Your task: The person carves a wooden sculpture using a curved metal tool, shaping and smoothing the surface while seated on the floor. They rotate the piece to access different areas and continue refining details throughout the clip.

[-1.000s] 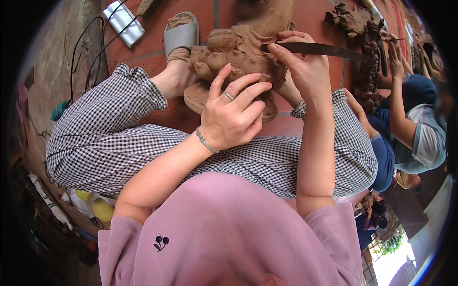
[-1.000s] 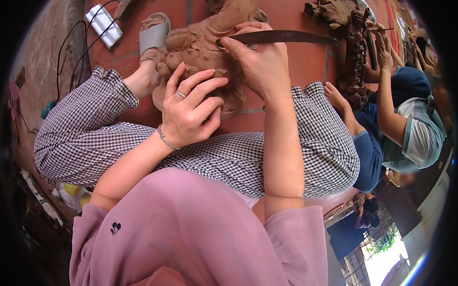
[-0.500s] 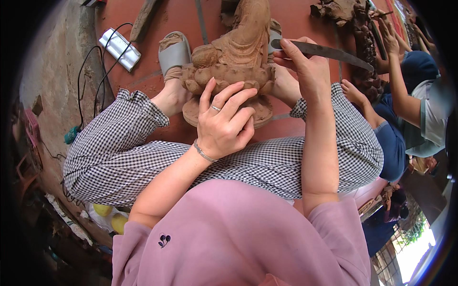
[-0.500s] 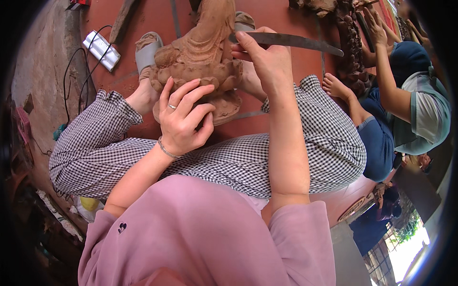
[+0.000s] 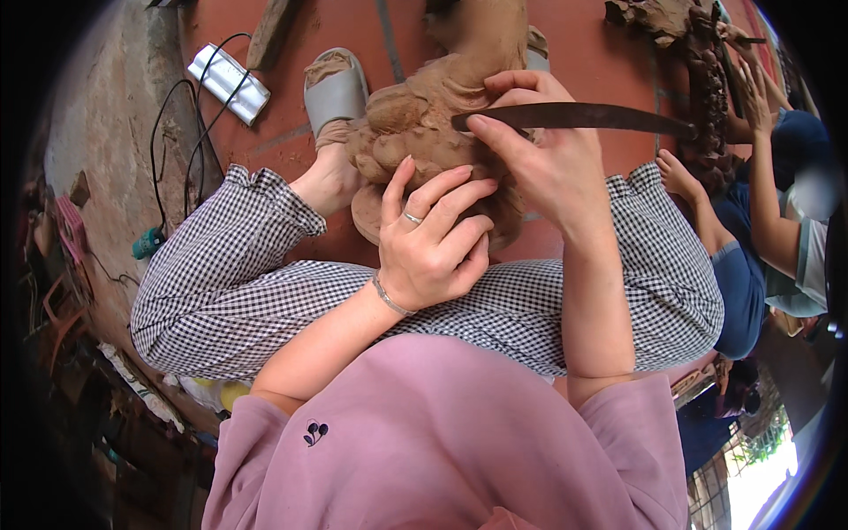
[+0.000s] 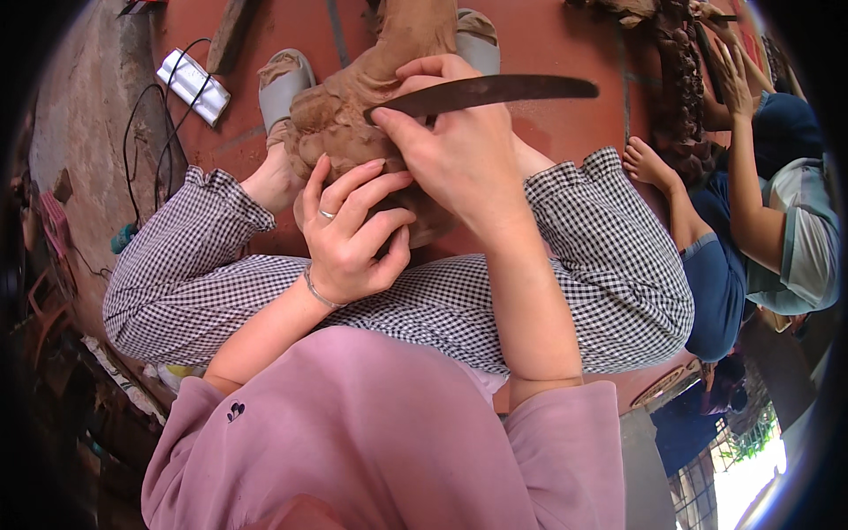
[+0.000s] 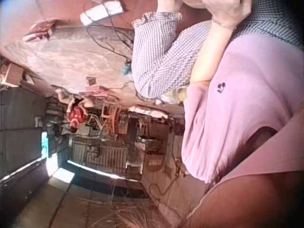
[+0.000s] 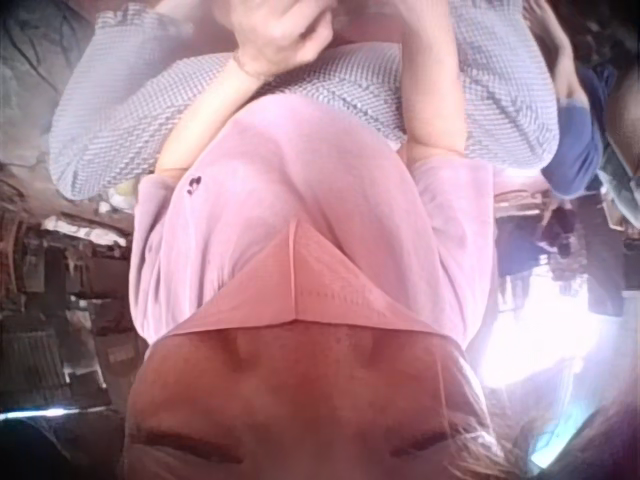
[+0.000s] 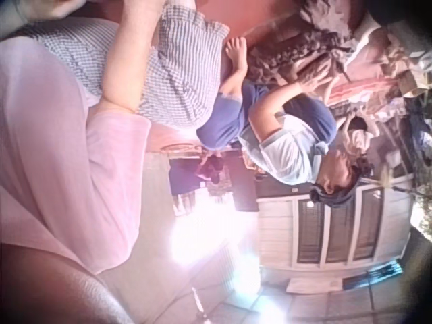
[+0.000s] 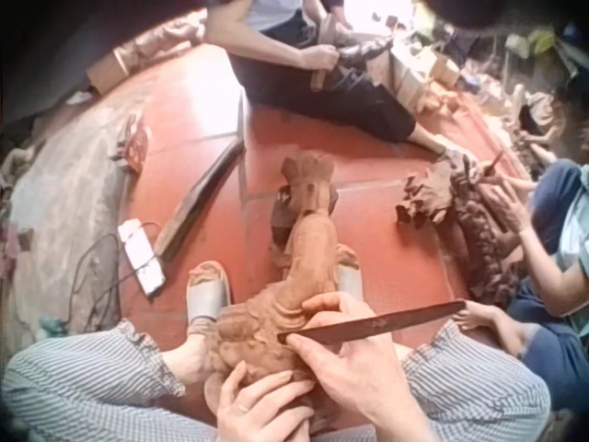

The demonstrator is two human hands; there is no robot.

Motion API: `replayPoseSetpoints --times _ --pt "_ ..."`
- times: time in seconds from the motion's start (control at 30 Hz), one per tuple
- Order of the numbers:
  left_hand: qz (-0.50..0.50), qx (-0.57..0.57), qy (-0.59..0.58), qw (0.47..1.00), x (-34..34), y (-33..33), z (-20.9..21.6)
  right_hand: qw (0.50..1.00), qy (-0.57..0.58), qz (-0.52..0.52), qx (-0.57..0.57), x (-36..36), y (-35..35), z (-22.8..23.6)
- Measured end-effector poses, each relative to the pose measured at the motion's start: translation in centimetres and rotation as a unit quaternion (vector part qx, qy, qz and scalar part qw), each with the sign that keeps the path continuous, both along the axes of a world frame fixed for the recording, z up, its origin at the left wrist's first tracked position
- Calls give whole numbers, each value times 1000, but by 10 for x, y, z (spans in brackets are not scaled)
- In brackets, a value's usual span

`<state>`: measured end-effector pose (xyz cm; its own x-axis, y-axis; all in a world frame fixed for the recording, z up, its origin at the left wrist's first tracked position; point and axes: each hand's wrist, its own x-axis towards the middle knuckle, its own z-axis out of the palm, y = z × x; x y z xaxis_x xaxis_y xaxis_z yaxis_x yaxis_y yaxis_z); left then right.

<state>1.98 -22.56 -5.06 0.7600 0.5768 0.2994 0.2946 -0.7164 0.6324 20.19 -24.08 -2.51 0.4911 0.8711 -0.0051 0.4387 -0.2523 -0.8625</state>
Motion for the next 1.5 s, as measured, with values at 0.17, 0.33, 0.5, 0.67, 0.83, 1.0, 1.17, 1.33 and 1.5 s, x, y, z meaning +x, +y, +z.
replayPoseSetpoints --times 0.17,0.33,0.5,0.67,0.83,1.0,1.17,1.33,1.5 --pt "5 -15 -8 1000 2 -1 1 991 99 -20 -92 11 -1 14" --pt "9 -18 -15 1000 2 -2 -1 998 -39 -10 -43 -10 2 9" --pt "-7 -27 -13 1000 0 0 0 995 73 -10 -62 7 0 10" --pt "2 -23 -19 1000 1 -1 -2 997 -68 8 -44 -6 2 5" --pt "-5 -26 -22 999 0 -2 -2 986 133 -31 -90 9 -2 13" --pt "-1 -18 -22 1000 1 -1 -2 1000 -4 4 -22 -3 -2 0" --pt "-8 -14 -23 1000 1 -1 -2 986 144 -26 -85 12 -3 9" --pt "-1 -5 -17 1000 1 -1 -1 999 17 6 -42 2 -2 1" --pt "-2 -1 -24 1000 2 0 -2 980 178 -55 -66 13 -5 2"
